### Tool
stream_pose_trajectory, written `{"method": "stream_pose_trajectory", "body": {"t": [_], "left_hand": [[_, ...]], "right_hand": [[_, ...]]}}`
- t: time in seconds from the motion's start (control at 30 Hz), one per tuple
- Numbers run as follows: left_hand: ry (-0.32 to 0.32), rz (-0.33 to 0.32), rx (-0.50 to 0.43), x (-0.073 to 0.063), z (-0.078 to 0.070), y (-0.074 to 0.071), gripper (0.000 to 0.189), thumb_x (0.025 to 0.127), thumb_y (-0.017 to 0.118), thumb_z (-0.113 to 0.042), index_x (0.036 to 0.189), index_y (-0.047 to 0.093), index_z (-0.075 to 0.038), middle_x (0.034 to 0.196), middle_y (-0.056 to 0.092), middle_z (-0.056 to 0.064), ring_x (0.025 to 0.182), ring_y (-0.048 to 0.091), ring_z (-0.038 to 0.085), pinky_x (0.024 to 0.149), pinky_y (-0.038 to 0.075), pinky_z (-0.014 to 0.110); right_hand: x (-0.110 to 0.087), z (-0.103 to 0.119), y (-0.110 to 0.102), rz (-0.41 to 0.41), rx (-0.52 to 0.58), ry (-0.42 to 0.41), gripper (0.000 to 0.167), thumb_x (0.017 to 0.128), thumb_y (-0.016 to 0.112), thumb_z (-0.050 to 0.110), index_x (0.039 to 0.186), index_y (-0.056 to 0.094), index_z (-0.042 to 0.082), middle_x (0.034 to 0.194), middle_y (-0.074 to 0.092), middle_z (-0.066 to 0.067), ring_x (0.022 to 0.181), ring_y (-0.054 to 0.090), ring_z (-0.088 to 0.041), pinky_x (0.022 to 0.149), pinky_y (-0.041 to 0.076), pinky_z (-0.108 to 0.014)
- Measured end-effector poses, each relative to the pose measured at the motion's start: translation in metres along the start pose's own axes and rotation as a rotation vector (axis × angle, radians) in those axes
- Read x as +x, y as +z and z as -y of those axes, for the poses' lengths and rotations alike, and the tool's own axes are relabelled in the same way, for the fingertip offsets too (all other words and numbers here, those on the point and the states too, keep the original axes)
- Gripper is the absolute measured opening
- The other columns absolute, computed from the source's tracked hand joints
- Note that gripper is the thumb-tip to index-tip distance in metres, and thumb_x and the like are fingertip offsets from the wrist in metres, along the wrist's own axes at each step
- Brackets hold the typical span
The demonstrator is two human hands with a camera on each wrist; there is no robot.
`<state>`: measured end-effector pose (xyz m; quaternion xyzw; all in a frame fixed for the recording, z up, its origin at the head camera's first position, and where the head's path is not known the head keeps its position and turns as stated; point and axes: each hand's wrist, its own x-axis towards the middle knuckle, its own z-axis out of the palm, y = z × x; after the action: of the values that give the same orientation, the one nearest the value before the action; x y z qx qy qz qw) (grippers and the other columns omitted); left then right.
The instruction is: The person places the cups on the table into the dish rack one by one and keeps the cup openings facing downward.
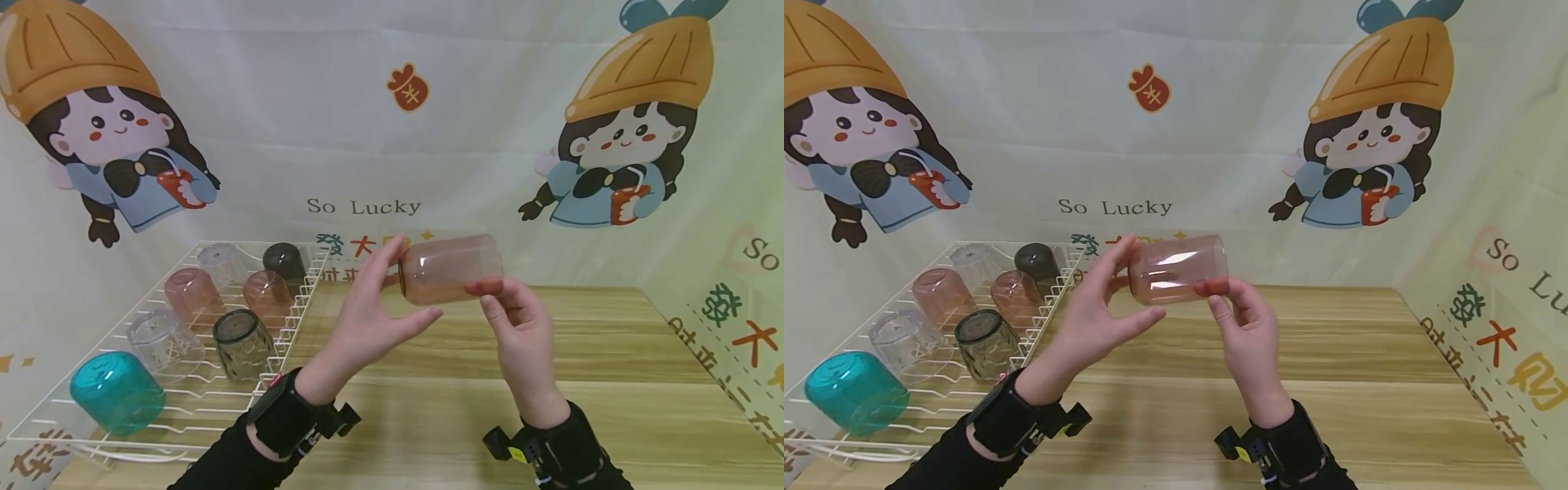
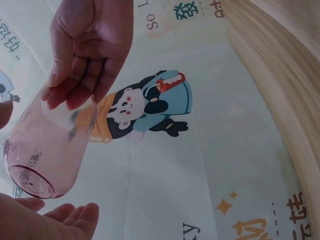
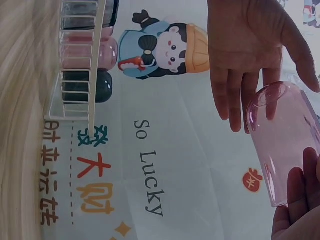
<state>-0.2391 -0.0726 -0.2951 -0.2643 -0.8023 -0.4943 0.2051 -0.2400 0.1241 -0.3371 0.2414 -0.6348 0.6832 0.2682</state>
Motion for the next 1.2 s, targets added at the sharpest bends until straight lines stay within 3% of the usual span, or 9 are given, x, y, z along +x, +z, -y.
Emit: {"method": "stream_pose_trajectory", "body": {"t": [0.3,0.7,0.93,1.2], "left_hand": [[-0.051,-0.001,-0.104,-0.0025,0.0017,0.0035,0.089,0.073,0.081,-0.018,0.146,0.032,-0.011,0.138,0.044,0.004,0.122,0.045,0.015,0.101,0.044,0.032],[-0.022,0.026,-0.325,-0.0027,0.0050,0.0040,0.076,0.077,0.075,-0.002,0.142,0.037,-0.013,0.128,0.050,0.009,0.106,0.056,0.020,0.090,0.053,0.029],[0.029,-0.034,-0.317,-0.0038,0.0048,0.0024,0.072,0.073,0.077,0.000,0.136,0.045,-0.012,0.121,0.056,0.008,0.093,0.059,0.019,0.080,0.055,0.028],[0.031,-0.054,-0.338,-0.0040,0.0023,-0.0017,0.071,0.072,0.077,0.002,0.135,0.047,-0.012,0.121,0.056,0.009,0.096,0.059,0.020,0.081,0.056,0.030]], "right_hand": [[-0.0046,-0.0019,0.0034,0.018,0.023,-0.008,0.016,0.094,0.053,0.001,0.104,0.058,-0.010,0.103,0.069,0.002,0.102,0.063,-0.014,0.096,0.048,-0.024],[-0.0093,-0.0028,0.0048,0.038,0.045,-0.048,0.018,0.094,0.051,-0.001,0.107,0.058,-0.012,0.104,0.068,0.003,0.102,0.062,-0.015,0.095,0.049,-0.026],[-0.0082,-0.0047,0.0008,0.098,0.064,-0.073,0.022,0.093,0.053,-0.001,0.112,0.055,-0.013,0.110,0.067,0.005,0.108,0.059,-0.017,0.098,0.045,-0.027],[-0.0051,-0.0018,-0.0035,0.139,0.108,-0.104,0.036,0.092,0.055,-0.001,0.126,0.048,-0.012,0.126,0.061,0.001,0.122,0.051,-0.018,0.107,0.038,-0.027]]}}
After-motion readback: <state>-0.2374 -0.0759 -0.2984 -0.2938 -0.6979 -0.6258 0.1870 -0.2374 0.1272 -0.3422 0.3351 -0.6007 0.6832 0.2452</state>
